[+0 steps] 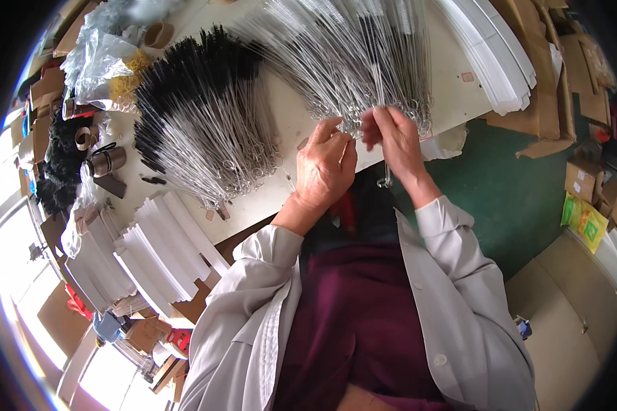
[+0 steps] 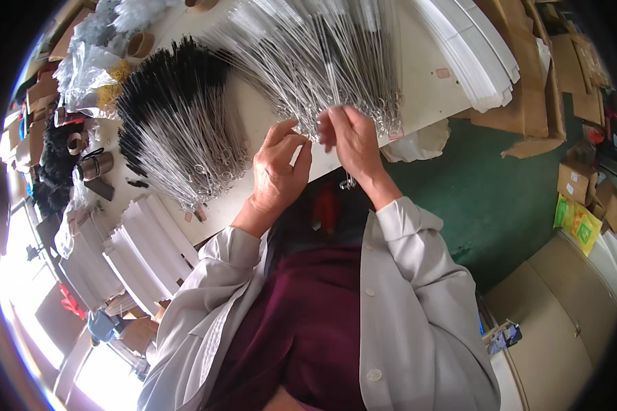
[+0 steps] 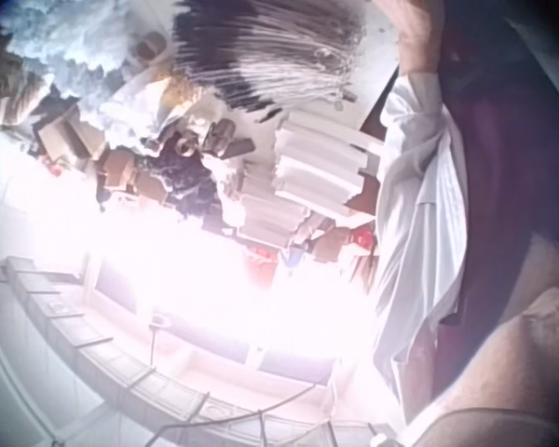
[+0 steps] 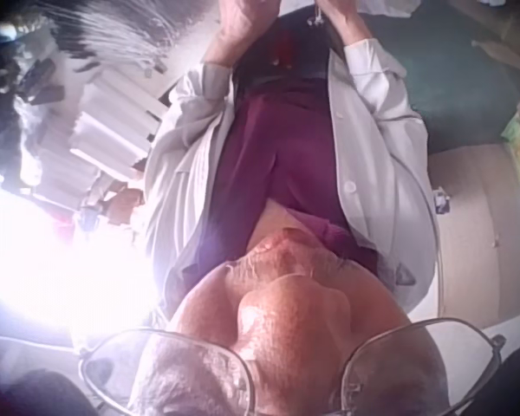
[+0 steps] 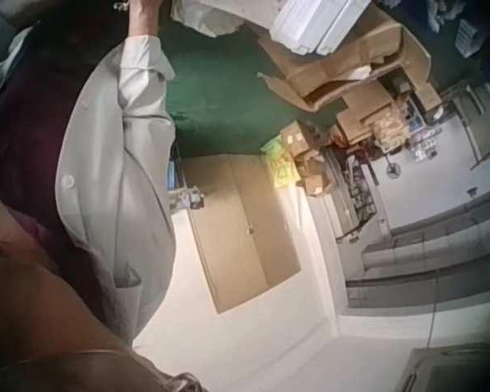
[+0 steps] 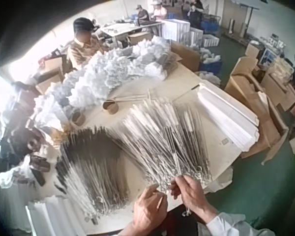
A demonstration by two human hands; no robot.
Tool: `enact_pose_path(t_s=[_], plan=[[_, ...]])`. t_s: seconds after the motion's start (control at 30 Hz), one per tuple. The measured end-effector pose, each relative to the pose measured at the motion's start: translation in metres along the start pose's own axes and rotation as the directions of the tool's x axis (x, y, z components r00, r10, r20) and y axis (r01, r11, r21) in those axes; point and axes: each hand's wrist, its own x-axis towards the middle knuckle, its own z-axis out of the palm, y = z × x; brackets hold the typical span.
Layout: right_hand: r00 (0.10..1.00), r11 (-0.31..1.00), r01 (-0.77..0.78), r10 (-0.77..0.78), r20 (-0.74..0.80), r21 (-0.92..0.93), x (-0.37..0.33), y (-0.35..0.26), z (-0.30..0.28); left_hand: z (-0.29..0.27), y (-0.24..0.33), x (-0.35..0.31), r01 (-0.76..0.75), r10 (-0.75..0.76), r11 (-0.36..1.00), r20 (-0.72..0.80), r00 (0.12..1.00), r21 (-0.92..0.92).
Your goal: Assembling and packing white rectangular filters into a large shipping box.
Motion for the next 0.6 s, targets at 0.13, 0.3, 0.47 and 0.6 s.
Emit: enact_pose_path(t_s=[0.13,0.3,0.47,0.6], plan=[[0.99,0.998,-0.018,0.027,0.138,-0.066,0.021,-0.001,0.0,-0.004,0.006,-0.002,0.013,-0.013,0.998,0.001,1.0,-0.065],[0.997,0.998,0.035,-0.03,0.073,-0.058,0.024,0.006,0.009,-0.013,0.017,-0.005,-0.018,0.018,0.997,0.002,1.0,-0.074],[0.998,0.987,0.055,-0.049,0.045,-0.15,0.031,0.007,0.011,-0.021,0.04,-0.018,-0.088,0.104,0.982,0.09,0.99,-0.17],[0.999,0.996,0.03,-0.026,0.046,-0.081,0.055,0.012,0.016,-0.051,0.053,-0.021,-0.041,0.061,0.96,0.065,0.996,-0.278]])
